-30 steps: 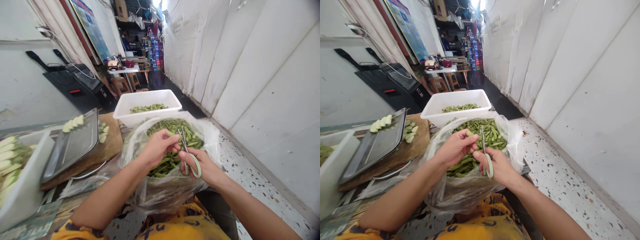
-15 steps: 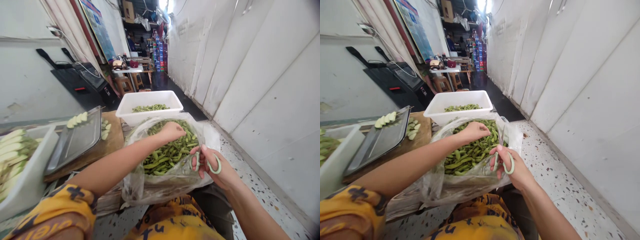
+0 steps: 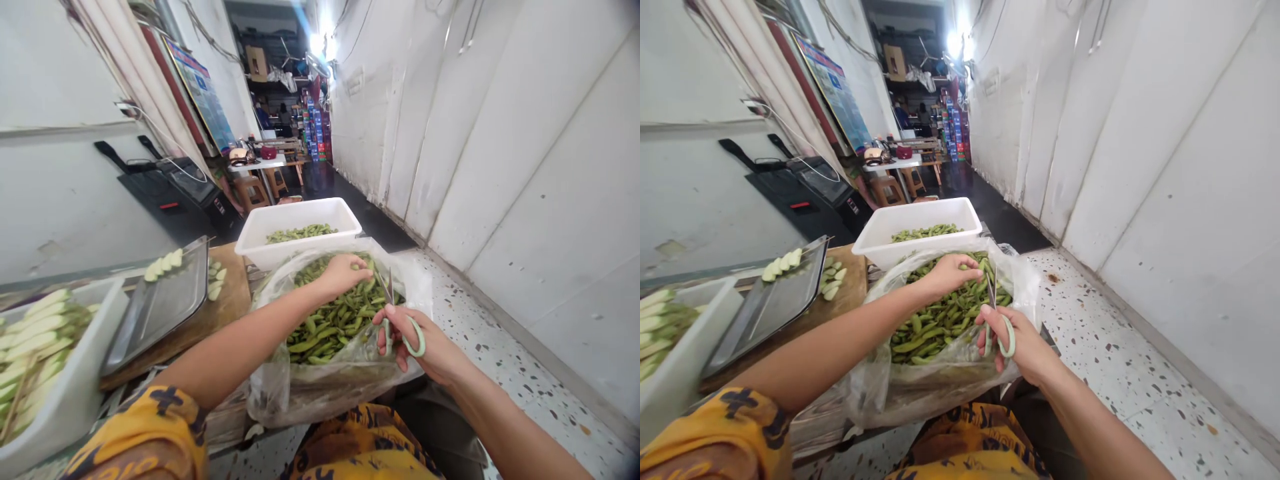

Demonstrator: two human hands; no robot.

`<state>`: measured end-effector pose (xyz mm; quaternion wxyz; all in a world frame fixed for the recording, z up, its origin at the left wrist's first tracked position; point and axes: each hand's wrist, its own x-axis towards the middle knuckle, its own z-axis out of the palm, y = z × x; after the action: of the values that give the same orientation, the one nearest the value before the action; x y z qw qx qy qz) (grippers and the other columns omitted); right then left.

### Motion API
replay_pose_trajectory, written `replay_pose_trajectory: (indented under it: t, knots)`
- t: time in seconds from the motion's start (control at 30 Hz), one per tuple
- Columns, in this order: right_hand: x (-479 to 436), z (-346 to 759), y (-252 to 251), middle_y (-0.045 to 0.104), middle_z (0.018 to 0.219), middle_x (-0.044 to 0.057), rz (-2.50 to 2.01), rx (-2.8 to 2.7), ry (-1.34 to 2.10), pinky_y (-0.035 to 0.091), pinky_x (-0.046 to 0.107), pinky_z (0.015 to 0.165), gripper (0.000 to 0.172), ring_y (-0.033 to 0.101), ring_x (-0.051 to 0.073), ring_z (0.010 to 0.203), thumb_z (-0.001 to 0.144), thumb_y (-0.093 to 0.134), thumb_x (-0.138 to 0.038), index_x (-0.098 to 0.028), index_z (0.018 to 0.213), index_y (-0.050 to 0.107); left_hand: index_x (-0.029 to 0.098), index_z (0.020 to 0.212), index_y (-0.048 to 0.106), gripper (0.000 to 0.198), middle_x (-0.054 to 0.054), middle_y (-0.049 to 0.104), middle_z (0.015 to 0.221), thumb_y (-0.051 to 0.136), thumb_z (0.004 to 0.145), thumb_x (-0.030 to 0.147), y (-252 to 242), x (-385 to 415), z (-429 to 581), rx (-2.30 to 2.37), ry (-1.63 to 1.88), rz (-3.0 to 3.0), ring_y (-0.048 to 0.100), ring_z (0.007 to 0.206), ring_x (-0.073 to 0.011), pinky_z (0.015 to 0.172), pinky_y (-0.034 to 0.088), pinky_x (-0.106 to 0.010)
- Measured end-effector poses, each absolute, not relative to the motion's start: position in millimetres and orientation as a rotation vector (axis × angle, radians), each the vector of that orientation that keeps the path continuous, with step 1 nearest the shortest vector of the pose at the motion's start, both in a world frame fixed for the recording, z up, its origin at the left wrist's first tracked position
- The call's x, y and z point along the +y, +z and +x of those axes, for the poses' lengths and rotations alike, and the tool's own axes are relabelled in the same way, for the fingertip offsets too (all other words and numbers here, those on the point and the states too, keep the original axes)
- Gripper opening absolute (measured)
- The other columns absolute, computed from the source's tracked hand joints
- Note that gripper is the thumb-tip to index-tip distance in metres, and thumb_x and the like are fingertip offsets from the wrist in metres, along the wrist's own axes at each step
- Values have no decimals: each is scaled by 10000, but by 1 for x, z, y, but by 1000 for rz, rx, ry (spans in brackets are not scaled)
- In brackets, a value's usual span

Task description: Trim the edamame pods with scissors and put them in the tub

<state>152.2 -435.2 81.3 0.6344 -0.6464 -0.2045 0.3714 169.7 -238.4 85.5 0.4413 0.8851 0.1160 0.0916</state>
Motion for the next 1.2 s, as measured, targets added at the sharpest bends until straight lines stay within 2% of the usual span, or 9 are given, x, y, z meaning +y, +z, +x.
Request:
replay_pose_trajectory:
  t: [0.13, 0.4, 0.53, 0.73, 0.9, 0.97, 1.07, 1.2]
  knots:
    - [-427, 155, 81, 583, 586, 22, -1547, -485, 923, 361, 166, 307, 519, 540, 140, 538, 769, 566, -668, -154, 841, 584, 159, 842, 725, 265, -21, 713, 811, 651, 674, 350, 105, -227, 140, 230, 171, 2243, 610, 760, -168, 749, 455, -267]
    - [-416, 165, 79, 587, 557, 2, -1695, -652, 885, 368, 178, 291, 456, 519, 122, 456, 766, 613, -618, -164, 792, 585, 179, 748, 722, 181, -10, 714, 738, 646, 689, 333, 114, -230, 113, 128, 55, 2230, 636, 732, -170, 715, 460, -259]
    - [-417, 168, 87, 569, 540, -9, -1778, -726, 896, 379, 180, 320, 422, 483, 106, 443, 769, 628, -590, -174, 732, 565, 166, 765, 721, 191, -24, 720, 753, 647, 694, 327, 121, -231, 111, 173, 59, 2192, 637, 723, -177, 692, 460, -263]
    - [-415, 162, 93, 557, 556, -8, -1775, -737, 888, 381, 197, 351, 463, 456, 93, 433, 774, 598, -623, -175, 677, 531, 169, 719, 727, 189, -14, 716, 711, 651, 706, 342, 127, -229, 109, 158, 6, 2220, 616, 701, -161, 666, 437, -250]
    - [-414, 162, 89, 568, 542, -11, -1738, -704, 906, 365, 202, 349, 444, 452, 96, 417, 767, 611, -611, -175, 701, 561, 163, 716, 732, 189, -19, 703, 671, 666, 699, 340, 126, -229, 109, 173, -46, 2180, 591, 655, -153, 633, 419, -248]
    - [-415, 164, 88, 536, 473, -27, -1770, -696, 887, 324, 190, 341, 433, 420, 80, 372, 767, 627, -587, -173, 666, 553, 158, 714, 728, 188, -8, 673, 634, 685, 686, 339, 126, -228, 109, 179, -47, 2169, 550, 602, -133, 583, 390, -239]
    - [-417, 167, 86, 501, 422, -43, -1776, -691, 879, 279, 180, 330, 425, 406, 73, 352, 746, 660, -573, -168, 660, 563, 154, 756, 712, 224, 39, 542, 529, 723, 661, 357, 121, -223, 111, 209, -87, 2071, 412, 479, -78, 471, 286, -213]
    - [-418, 166, 86, 553, 516, -18, -1663, -639, 946, 337, 180, 325, 494, 461, 93, 415, 742, 616, -650, -157, 765, 584, 155, 799, 610, 295, 86, 374, 513, 746, 663, 378, 114, -216, 115, 276, -135, 1614, 249, 417, -30, 405, 156, -174]
